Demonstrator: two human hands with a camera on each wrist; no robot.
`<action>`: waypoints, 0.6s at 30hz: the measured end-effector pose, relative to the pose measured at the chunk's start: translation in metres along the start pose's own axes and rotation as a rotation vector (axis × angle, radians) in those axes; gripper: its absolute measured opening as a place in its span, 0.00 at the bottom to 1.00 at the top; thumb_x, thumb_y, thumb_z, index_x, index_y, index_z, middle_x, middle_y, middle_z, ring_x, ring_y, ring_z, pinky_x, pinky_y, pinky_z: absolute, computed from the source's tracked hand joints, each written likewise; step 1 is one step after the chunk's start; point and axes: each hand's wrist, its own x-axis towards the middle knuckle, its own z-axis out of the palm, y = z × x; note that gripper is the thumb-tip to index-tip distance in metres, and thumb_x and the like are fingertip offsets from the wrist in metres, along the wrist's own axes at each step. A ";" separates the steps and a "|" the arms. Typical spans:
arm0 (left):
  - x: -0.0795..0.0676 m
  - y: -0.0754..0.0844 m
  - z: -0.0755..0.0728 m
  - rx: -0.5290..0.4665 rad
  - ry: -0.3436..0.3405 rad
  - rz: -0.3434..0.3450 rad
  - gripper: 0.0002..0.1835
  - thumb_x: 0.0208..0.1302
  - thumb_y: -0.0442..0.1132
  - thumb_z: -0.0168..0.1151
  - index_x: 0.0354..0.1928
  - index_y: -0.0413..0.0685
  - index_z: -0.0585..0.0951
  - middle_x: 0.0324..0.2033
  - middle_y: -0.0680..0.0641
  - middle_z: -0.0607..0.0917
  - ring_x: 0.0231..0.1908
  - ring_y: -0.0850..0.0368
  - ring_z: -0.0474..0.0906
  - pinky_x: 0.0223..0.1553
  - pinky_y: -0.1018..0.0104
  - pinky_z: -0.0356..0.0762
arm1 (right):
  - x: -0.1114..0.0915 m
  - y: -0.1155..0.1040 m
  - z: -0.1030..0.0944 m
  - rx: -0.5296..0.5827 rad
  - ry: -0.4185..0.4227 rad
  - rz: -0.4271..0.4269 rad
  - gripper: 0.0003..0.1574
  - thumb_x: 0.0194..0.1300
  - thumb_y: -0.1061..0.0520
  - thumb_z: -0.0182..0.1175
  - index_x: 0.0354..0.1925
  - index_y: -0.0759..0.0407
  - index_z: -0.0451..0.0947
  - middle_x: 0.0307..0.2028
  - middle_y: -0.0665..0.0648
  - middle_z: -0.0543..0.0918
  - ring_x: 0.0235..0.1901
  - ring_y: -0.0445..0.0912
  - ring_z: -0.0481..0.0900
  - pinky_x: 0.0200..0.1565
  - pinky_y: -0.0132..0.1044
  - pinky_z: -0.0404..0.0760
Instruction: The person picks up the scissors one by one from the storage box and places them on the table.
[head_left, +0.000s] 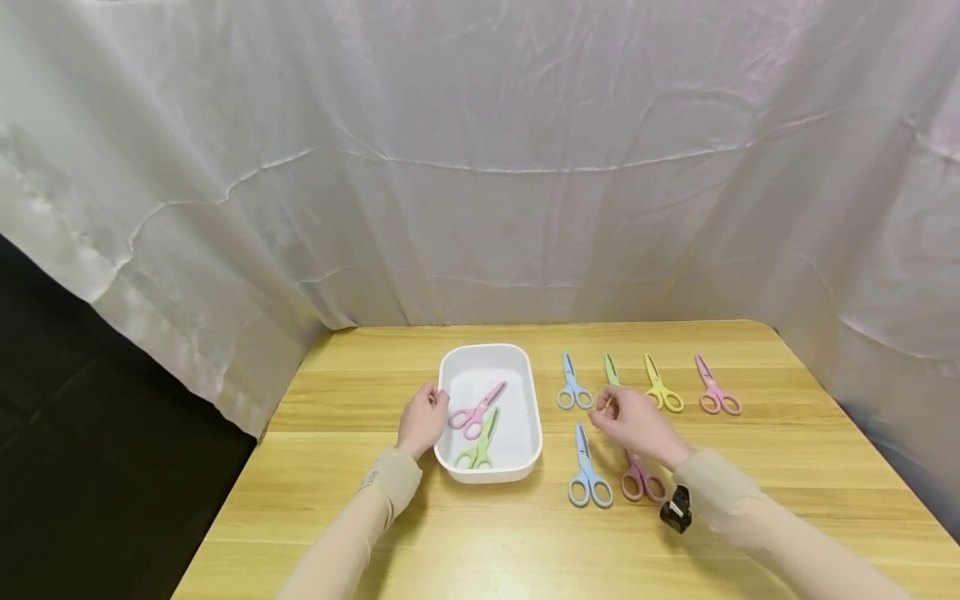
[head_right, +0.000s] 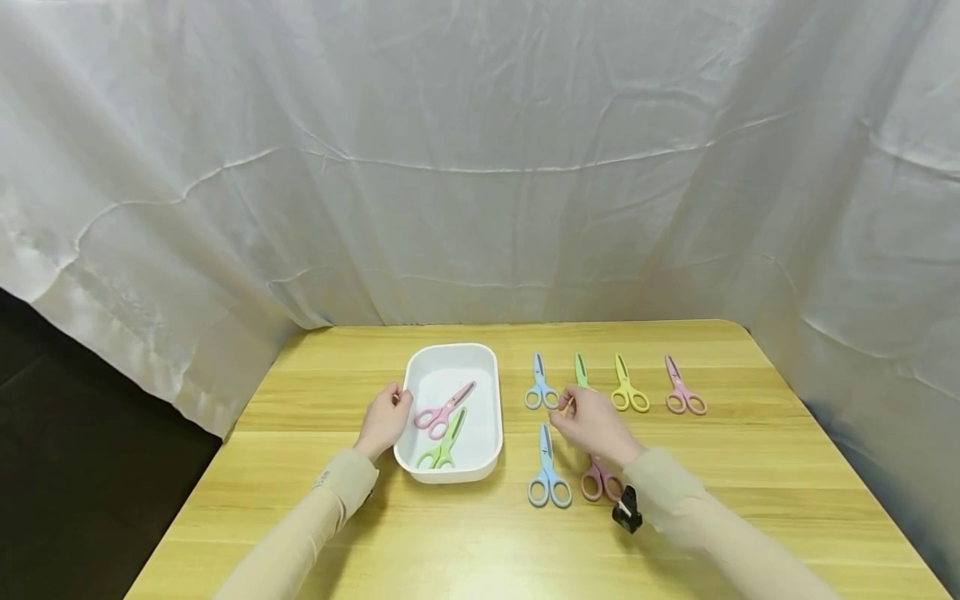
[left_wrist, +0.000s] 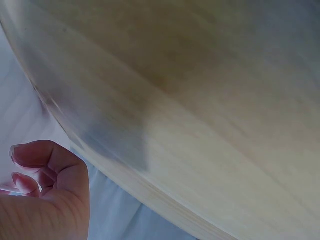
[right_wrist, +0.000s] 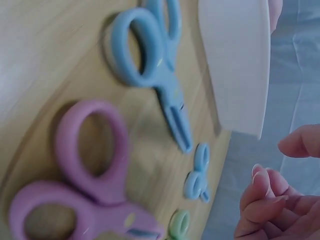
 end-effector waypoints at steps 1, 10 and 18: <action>0.000 0.000 0.000 -0.002 -0.001 -0.001 0.12 0.74 0.46 0.46 0.33 0.48 0.72 0.28 0.46 0.77 0.29 0.53 0.72 0.28 0.67 0.68 | 0.001 -0.003 0.001 0.002 0.006 -0.010 0.07 0.65 0.55 0.62 0.35 0.57 0.76 0.21 0.50 0.76 0.17 0.39 0.67 0.17 0.28 0.67; 0.000 0.001 -0.001 -0.007 -0.003 -0.001 0.12 0.73 0.46 0.46 0.34 0.48 0.72 0.28 0.45 0.77 0.28 0.53 0.72 0.27 0.67 0.68 | 0.013 -0.024 0.013 0.036 0.064 -0.098 0.05 0.62 0.58 0.62 0.35 0.59 0.78 0.26 0.52 0.80 0.26 0.40 0.74 0.29 0.28 0.75; 0.000 0.001 0.000 -0.001 -0.001 0.000 0.13 0.74 0.47 0.46 0.34 0.48 0.73 0.28 0.46 0.77 0.29 0.53 0.73 0.28 0.67 0.68 | 0.022 -0.040 0.024 0.115 0.051 -0.158 0.05 0.63 0.60 0.60 0.37 0.61 0.77 0.28 0.53 0.80 0.27 0.40 0.74 0.30 0.28 0.77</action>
